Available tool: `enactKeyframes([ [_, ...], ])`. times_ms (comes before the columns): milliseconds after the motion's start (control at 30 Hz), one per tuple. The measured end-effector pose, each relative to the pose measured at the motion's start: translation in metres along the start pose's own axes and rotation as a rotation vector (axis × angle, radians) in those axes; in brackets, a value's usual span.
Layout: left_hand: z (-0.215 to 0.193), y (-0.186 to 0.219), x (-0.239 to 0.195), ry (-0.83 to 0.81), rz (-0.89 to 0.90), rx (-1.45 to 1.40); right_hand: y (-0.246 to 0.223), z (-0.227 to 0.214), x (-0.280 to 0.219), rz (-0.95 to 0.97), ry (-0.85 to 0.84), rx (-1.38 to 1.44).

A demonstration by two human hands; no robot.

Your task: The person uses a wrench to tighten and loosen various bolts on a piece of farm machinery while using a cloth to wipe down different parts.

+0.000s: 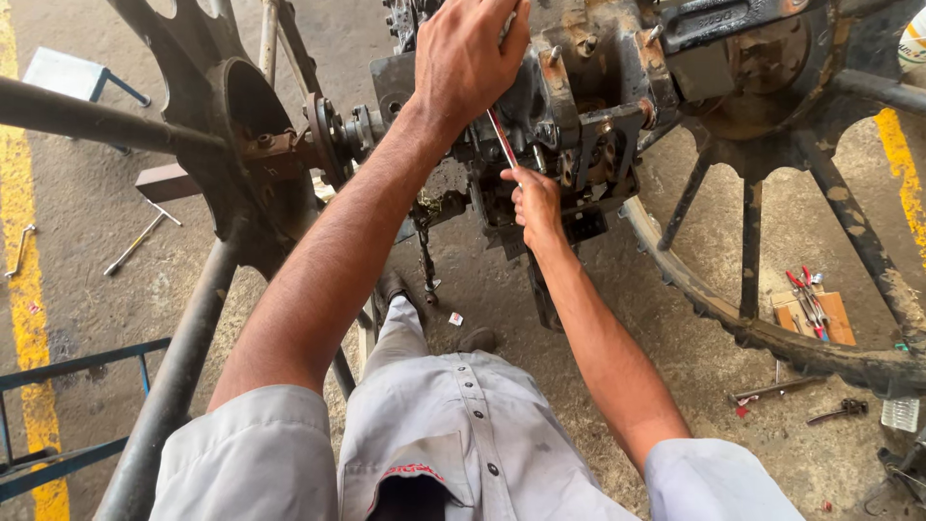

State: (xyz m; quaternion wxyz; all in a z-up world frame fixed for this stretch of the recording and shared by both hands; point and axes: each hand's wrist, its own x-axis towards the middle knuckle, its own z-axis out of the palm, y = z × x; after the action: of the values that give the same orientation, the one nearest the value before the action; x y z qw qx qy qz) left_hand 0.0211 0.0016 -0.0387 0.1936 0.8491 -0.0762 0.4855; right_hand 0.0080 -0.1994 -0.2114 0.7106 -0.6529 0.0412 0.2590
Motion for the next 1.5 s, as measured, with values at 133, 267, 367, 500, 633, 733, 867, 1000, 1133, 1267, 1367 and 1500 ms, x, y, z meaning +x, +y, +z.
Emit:
enactKeyframes([
  [133,0.002,0.000,0.001,-0.068,-0.071,-0.027,0.001,-0.003,0.009,-0.008,0.115,0.218],
  [267,-0.001,0.002,0.000,0.006,-0.015,-0.021,-0.003,-0.001,0.012,0.067,0.151,0.338],
  [367,-0.003,0.004,0.001,0.010,-0.004,0.001,-0.008,0.000,0.007,0.138,0.092,0.216],
  [500,-0.004,0.005,0.002,-0.001,-0.014,-0.014,0.001,0.019,-0.005,0.171,-0.009,-0.038],
  [633,-0.005,0.006,0.004,0.014,0.012,0.001,0.008,0.031,-0.007,0.207,-0.112,0.019],
  [733,-0.009,0.006,0.007,0.005,0.027,-0.014,0.000,0.023,-0.005,0.166,-0.065,0.028],
  [867,-0.007,0.008,0.008,0.003,0.033,-0.013,-0.009,0.011,-0.008,0.122,0.042,0.010],
  [1000,-0.004,0.003,0.006,-0.024,0.039,-0.018,0.002,0.039,-0.007,0.189,-0.024,-0.051],
  [1133,-0.002,0.001,0.006,-0.019,0.044,-0.023,0.008,0.044,-0.005,0.281,-0.064,0.103],
  [1267,-0.002,0.004,0.005,-0.025,0.002,-0.093,0.020,0.053,0.001,0.198,-0.035,0.232],
  [1367,-0.007,0.007,0.012,-0.054,-0.001,-0.130,0.045,0.106,0.023,0.269,-0.181,0.411],
  [1500,-0.029,0.016,0.017,-0.044,-0.012,-0.193,0.062,0.187,0.097,0.557,-0.776,1.024],
])
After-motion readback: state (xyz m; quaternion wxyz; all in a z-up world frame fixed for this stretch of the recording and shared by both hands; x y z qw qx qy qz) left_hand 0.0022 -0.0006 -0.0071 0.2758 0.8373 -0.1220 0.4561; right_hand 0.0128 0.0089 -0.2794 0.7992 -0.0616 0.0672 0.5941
